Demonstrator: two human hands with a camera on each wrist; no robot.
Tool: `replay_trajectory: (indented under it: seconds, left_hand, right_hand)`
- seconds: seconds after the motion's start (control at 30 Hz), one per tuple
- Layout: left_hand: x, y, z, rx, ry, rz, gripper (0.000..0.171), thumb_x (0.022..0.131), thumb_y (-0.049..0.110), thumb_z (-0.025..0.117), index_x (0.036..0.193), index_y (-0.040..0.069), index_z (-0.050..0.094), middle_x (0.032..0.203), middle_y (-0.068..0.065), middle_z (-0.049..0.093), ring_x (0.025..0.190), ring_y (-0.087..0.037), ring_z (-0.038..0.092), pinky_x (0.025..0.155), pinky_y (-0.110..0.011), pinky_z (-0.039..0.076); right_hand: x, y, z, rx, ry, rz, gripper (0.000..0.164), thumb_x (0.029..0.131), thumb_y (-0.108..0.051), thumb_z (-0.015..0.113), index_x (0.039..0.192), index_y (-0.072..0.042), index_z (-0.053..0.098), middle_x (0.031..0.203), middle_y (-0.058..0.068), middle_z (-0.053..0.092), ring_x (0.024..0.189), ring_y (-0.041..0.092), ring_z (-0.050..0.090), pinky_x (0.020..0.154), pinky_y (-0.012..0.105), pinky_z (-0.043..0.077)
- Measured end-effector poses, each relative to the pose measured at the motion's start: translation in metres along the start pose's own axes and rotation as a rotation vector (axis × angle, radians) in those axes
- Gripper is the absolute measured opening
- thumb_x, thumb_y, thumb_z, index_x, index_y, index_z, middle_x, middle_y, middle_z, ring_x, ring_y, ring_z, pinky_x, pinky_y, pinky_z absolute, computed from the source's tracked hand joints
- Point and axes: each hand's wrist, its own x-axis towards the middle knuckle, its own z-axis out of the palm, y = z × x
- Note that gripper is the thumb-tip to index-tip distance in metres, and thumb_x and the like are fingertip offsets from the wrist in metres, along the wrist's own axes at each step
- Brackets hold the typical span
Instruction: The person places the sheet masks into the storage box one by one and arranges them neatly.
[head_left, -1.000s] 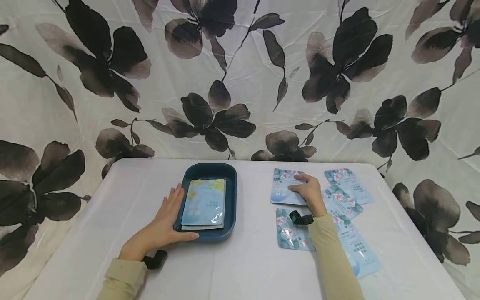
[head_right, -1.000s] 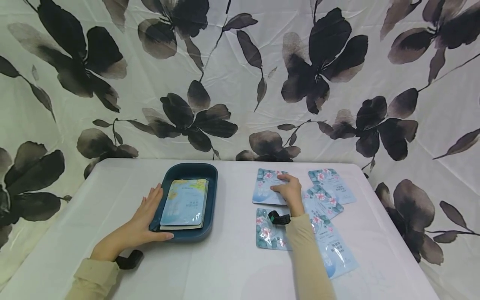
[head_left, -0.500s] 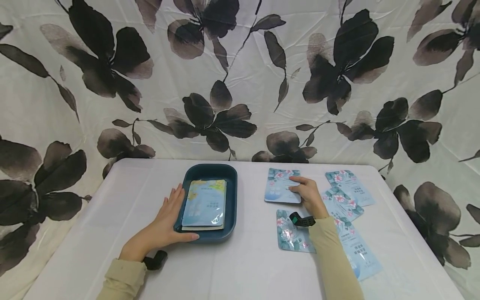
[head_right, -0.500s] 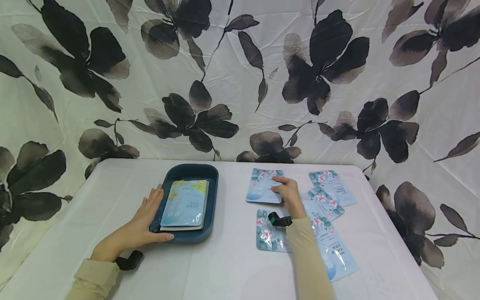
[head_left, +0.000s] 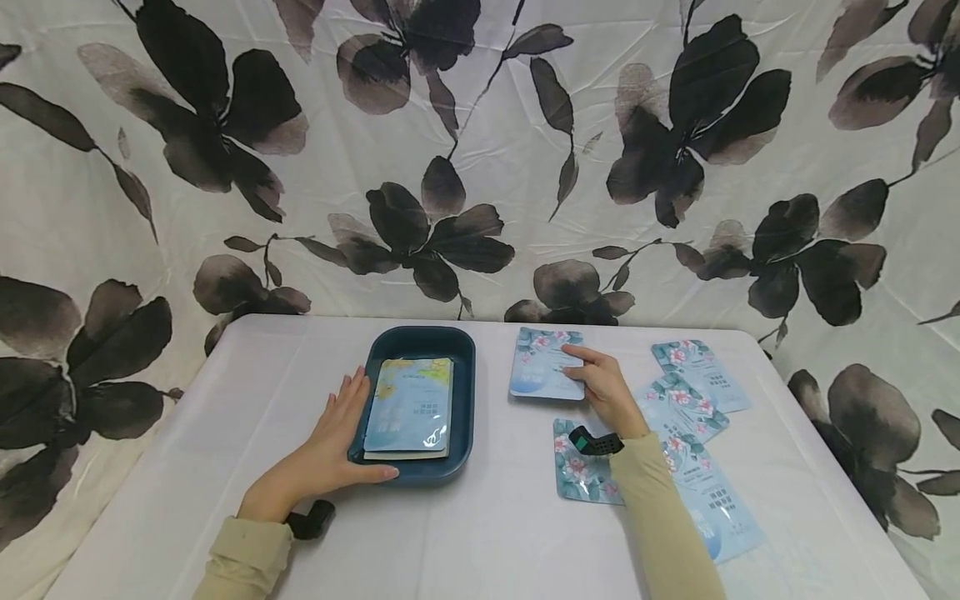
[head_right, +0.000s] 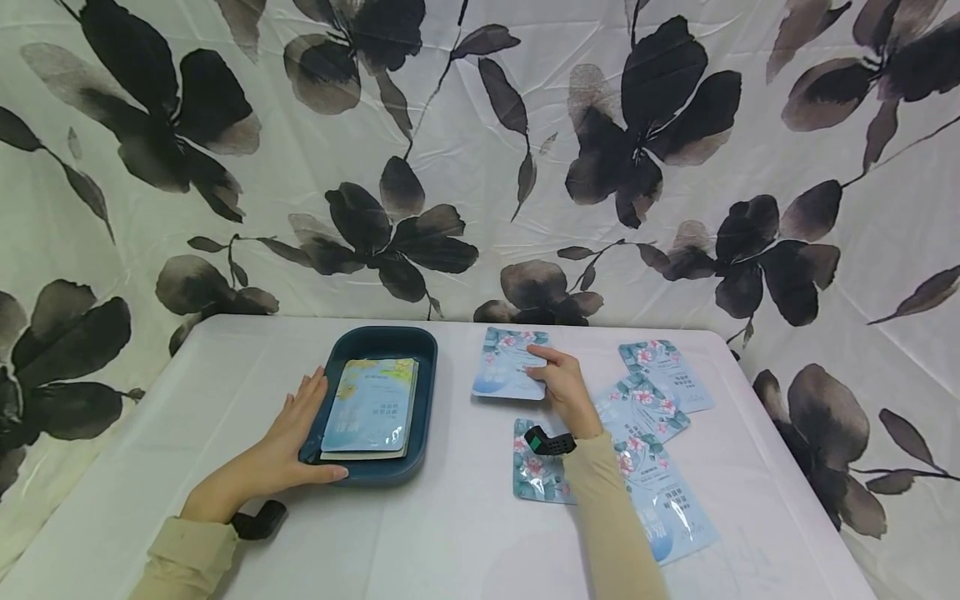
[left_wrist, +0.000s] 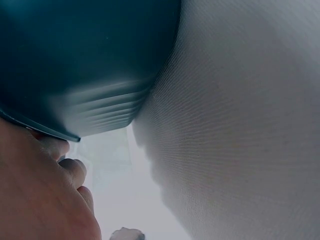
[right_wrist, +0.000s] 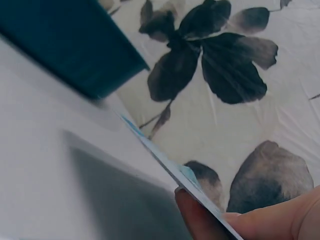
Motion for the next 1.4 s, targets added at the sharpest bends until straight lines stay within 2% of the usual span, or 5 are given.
replay_trajectory:
  seconds: [0.1, 0.37, 0.83, 1.07, 1.4]
  left_hand:
    - [0.000, 0.000, 0.000, -0.002, 0.002, 0.001, 0.135, 0.070, 0.058, 0.083, 0.158, 0.001, -0.002, 0.165, -0.012, -0.012, 0.150, -0.034, -0.014, 0.118, -0.055, -0.009]
    - [0.002, 0.001, 0.001, -0.003, 0.002, -0.002, 0.136, 0.069, 0.058, 0.084, 0.158, 0.001, -0.003, 0.165, -0.012, -0.012, 0.150, -0.035, -0.014, 0.119, -0.054, -0.010]
    - [0.004, 0.002, 0.001, 0.006, 0.011, -0.001, 0.136, 0.069, 0.059, 0.084, 0.158, 0.001, -0.002, 0.165, -0.013, -0.011, 0.150, -0.035, -0.013, 0.119, -0.054, -0.009]
    - [0.003, 0.002, 0.001, 0.004, 0.016, -0.001, 0.136, 0.069, 0.058, 0.084, 0.158, 0.001, -0.001, 0.165, -0.014, -0.010, 0.150, -0.038, -0.012, 0.119, -0.055, -0.008]
    - [0.004, 0.002, 0.002, 0.002, 0.014, 0.000, 0.135, 0.069, 0.057, 0.084, 0.158, 0.000, 0.000, 0.165, -0.013, -0.011, 0.150, -0.034, -0.015, 0.118, -0.056, -0.009]
  right_hand:
    - [-0.002, -0.003, 0.004, 0.021, -0.031, -0.012, 0.048, 0.096, 0.002, 0.058, 0.143, -0.006, 0.053, 0.136, 0.006, 0.045, 0.048, 0.011, 0.020, 0.046, 0.019, 0.026]
    - [-0.005, -0.015, 0.018, 0.077, -0.125, -0.029, 0.049, 0.097, 0.002, 0.055, 0.145, -0.006, 0.050, 0.056, -0.008, 0.034, 0.038, 0.006, 0.020, 0.040, 0.018, 0.025]
    - [-0.013, -0.028, 0.049, 0.156, -0.189, -0.029, 0.055, 0.092, 0.014, 0.051, 0.145, -0.001, 0.047, 0.150, 0.015, 0.038, 0.072, 0.002, 0.054, 0.053, 0.013, 0.040]
    - [-0.018, -0.030, 0.064, 0.200, -0.290, -0.035, 0.063, 0.091, 0.019, 0.047, 0.150, 0.001, 0.038, 0.153, 0.023, 0.035, 0.117, 0.021, 0.056, 0.079, 0.023, 0.056]
    - [-0.031, -0.030, 0.088, 0.169, -0.397, -0.013, 0.066, 0.090, 0.016, 0.051, 0.151, -0.003, 0.038, 0.151, 0.019, 0.038, 0.117, 0.024, 0.054, 0.085, 0.027, 0.056]
